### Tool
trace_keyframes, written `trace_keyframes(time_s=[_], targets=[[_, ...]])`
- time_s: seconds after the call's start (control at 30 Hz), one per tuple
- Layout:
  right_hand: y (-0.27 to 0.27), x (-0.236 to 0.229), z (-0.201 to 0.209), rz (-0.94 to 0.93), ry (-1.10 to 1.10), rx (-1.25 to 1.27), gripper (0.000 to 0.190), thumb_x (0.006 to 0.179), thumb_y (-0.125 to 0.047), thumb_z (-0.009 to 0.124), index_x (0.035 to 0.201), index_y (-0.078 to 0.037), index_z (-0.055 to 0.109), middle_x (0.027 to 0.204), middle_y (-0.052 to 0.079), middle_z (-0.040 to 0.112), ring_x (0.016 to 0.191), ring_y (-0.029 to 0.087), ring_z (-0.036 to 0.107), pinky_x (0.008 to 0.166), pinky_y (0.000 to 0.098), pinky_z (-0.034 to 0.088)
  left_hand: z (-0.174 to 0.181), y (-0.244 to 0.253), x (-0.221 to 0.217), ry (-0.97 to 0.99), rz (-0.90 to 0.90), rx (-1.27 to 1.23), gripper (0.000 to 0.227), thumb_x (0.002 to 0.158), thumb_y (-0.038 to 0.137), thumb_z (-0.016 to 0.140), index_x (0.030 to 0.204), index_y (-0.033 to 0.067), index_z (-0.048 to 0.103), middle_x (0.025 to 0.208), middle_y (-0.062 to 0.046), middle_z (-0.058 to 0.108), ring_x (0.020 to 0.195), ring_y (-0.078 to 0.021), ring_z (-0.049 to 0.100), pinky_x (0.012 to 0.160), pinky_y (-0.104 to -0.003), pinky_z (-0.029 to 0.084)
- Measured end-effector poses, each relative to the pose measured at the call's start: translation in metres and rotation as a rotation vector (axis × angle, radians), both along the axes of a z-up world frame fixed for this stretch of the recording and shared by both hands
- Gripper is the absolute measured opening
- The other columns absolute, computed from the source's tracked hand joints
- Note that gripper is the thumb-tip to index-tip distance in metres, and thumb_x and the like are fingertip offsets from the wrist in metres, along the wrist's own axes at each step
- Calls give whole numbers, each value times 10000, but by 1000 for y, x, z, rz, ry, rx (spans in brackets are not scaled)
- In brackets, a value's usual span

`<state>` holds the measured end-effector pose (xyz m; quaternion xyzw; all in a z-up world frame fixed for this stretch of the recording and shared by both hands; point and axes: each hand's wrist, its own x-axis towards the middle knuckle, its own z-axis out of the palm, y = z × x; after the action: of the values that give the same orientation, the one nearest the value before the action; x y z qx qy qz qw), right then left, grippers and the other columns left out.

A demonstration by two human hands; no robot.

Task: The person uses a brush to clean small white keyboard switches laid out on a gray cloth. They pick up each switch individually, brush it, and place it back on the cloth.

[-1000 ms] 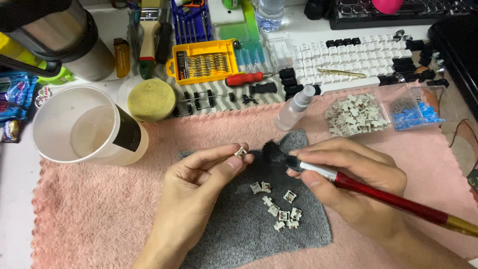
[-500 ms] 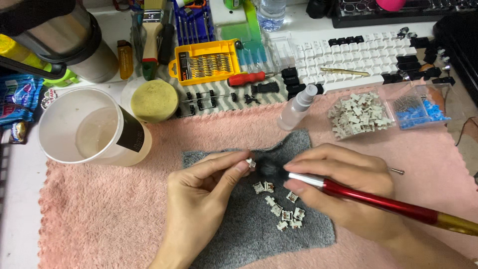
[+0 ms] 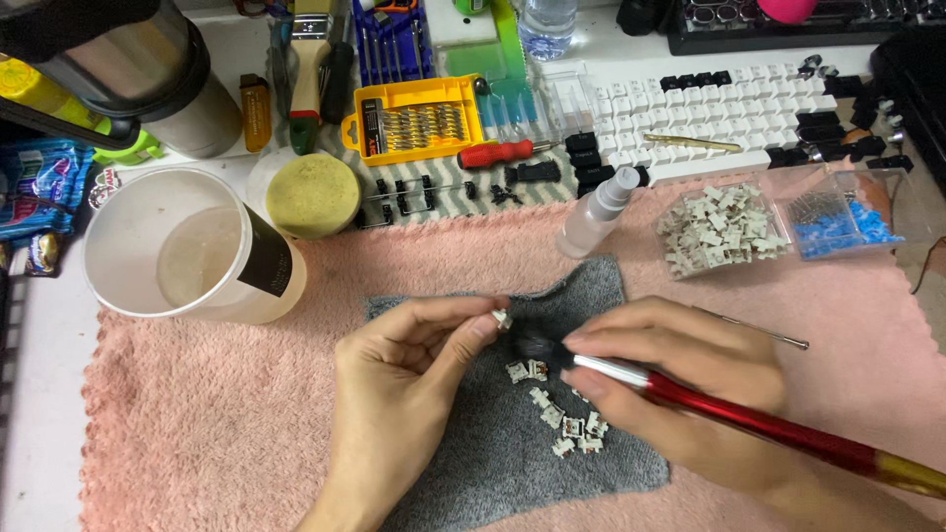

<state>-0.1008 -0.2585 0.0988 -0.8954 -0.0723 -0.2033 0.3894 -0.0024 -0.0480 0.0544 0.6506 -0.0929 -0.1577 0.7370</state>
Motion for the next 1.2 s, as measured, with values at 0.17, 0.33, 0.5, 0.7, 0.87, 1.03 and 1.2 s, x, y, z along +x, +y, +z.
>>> trace_keyframes(time_s=[0.17,0.33,0.5,0.7,0.87,1.03,1.2], targets=[[-1,-1,-1,-2,-11,-32,189,925,-158,885,1097,-85,861,1089,79,891,918,138,879,846,226,666,-12,-1,-1,3,-22,-12,193,971,18,864,1156,1,915,1160,-141,963,984,-113,860,899,-204,677],[-1,-2,3,-72,-19,-38,203,913,-151,879,1089,-51,878,1069,96,886,916,146,876,855,226,675,-19,-1,-2,-29,-51,-104,185,989,-37,837,1164,-19,893,1202,-165,869,984,-176,841,954,-244,711],[-1,-2,4,-47,-64,-35,205,899,-138,889,1076,-37,865,1035,110,886,898,166,876,843,240,676,-19,-1,-2,35,-43,-109,213,980,-13,846,1186,-40,893,1186,-170,926,992,-160,861,950,-234,708],[1,0,5,-69,-46,-30,177,891,-125,902,1047,-45,879,999,106,884,849,161,868,798,232,671,-16,-3,-4,-24,-51,-127,178,996,-38,825,1164,-35,883,1201,-180,898,1072,-179,850,1002,-258,706],[2,1,3,-89,-42,-12,186,902,-127,890,1054,-20,874,1011,119,877,849,165,862,791,233,658,-10,-3,-5,-5,-57,-104,230,981,-25,837,1205,-20,887,1250,-176,907,1116,-175,861,1017,-256,709],[-4,-1,-1,-55,-26,2,168,908,-144,880,1033,-33,870,1013,103,885,839,155,864,796,230,664,-18,-2,-6,82,-91,-226,285,923,-130,864,1202,-74,858,1234,-207,877,1039,-195,858,1000,-264,709],[-2,-1,2,-143,-41,22,208,916,-93,870,1093,16,860,1086,167,867,964,217,871,918,291,672,-13,-3,-5,112,-111,-180,281,905,-91,888,1184,-60,872,1196,-196,917,1044,-200,887,1010,-275,733]])
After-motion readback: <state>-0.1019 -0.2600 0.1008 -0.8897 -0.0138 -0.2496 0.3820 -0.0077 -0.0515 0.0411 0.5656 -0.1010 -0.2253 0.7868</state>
